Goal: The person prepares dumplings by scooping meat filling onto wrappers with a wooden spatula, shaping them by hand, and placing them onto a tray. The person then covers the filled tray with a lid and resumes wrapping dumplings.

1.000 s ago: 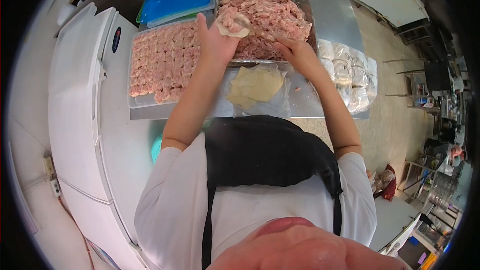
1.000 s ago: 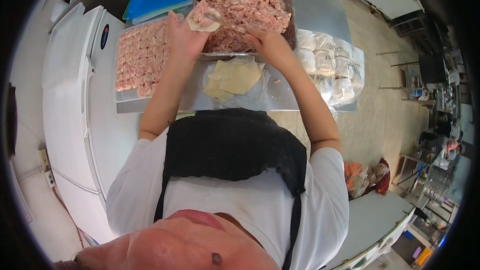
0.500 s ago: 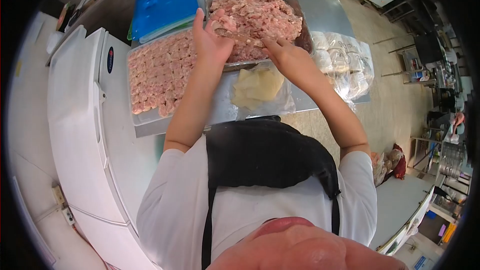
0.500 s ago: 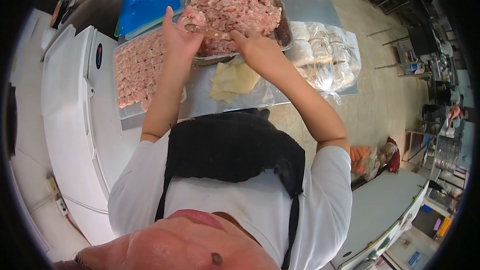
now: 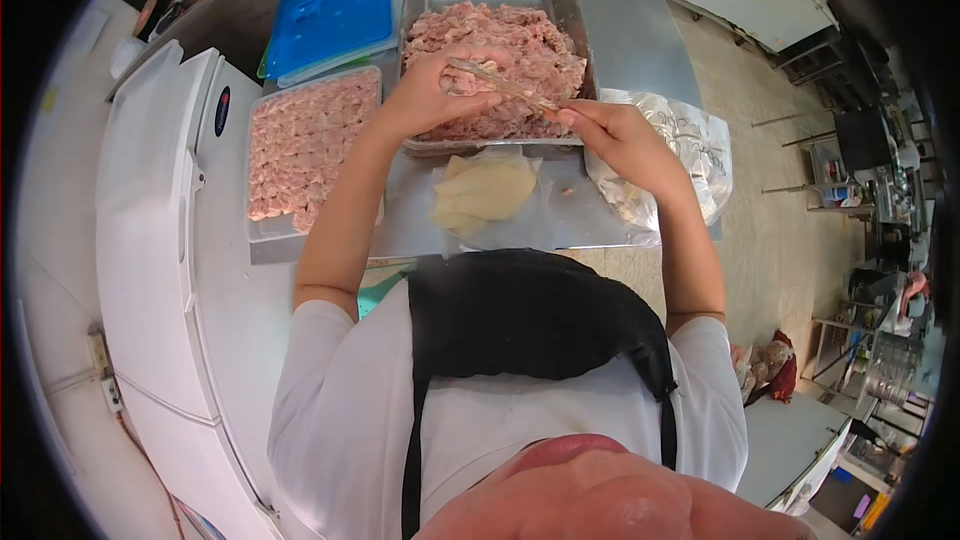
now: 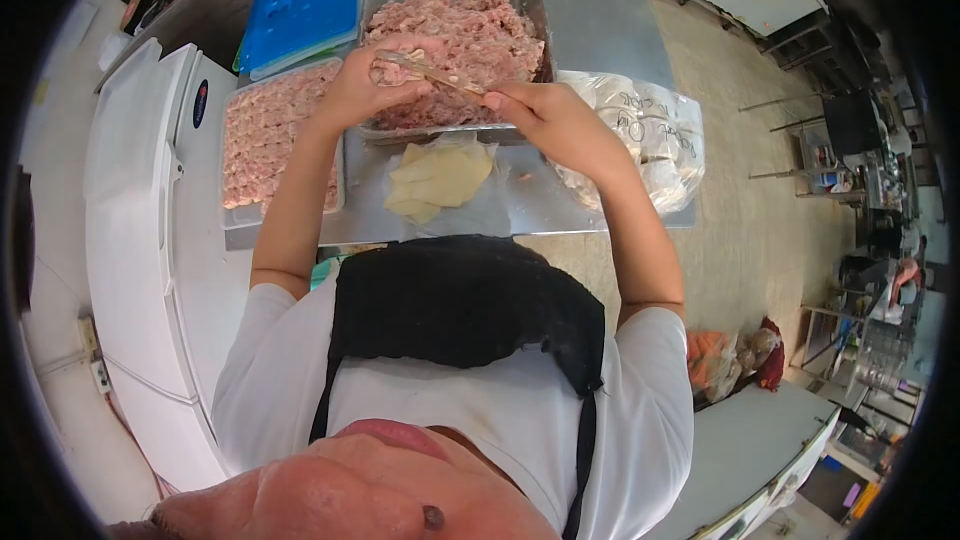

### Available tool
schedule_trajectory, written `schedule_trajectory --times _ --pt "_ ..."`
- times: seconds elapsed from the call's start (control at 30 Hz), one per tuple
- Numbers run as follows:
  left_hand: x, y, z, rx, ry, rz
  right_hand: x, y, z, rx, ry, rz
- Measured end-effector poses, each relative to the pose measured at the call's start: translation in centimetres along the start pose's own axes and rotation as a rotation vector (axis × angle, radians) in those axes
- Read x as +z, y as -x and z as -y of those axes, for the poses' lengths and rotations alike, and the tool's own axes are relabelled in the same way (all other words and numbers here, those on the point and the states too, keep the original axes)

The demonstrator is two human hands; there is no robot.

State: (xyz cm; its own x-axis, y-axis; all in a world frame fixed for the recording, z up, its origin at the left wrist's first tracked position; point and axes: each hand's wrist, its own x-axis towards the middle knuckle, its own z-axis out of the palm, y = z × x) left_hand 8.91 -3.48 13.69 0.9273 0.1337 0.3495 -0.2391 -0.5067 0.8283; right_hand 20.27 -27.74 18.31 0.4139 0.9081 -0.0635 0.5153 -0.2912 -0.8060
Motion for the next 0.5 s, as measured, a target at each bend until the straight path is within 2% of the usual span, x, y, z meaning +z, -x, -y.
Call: schedule_trajectory --times 0.03,0.13,0.17,0.23,0.27,0.37,0.43,0.5 --pt "0.1 -0.3 -0.4 -0.09 0.075 0.107 0.1 -0.1 -0.4 -0.037 0.03 -0.009" --pt "0.7 -0.9 1.0 0.002 -0.031 0.177 0.2 -0.7 -4.7 -0.211 0.095 -0.038" --pt "1.4 -0.9 1.4 -0.002 -0.101 0.155 0.0 -1.3 -6.5 -0.28 0.111 -0.051" --pt "3.0 -0.9 2.3 -0.013 -0.241 0.118 -1.7 -2.6 -9.2 -0.275 0.211 -0.014" --pt "3.8 -1.0 2.6 -0.111 -0.238 0.065 -2.3 -2.9 -10.2 -0.274 0.26 0.005" --pt "5.6 -1.5 4.9 -0.449 -0.242 -0.05 -2.9 -1.9 -8.4 -0.254 0.724 -0.238" --pt "6.0 -1.8 7.3 -0.737 -0.252 -0.053 -1.6 -1.4 -8.4 -0.353 0.631 -0.285" --pt "6.3 -1.7 6.8 -0.63 -0.227 0.016 -0.8 -1.9 -10.7 -0.362 0.593 -0.263"
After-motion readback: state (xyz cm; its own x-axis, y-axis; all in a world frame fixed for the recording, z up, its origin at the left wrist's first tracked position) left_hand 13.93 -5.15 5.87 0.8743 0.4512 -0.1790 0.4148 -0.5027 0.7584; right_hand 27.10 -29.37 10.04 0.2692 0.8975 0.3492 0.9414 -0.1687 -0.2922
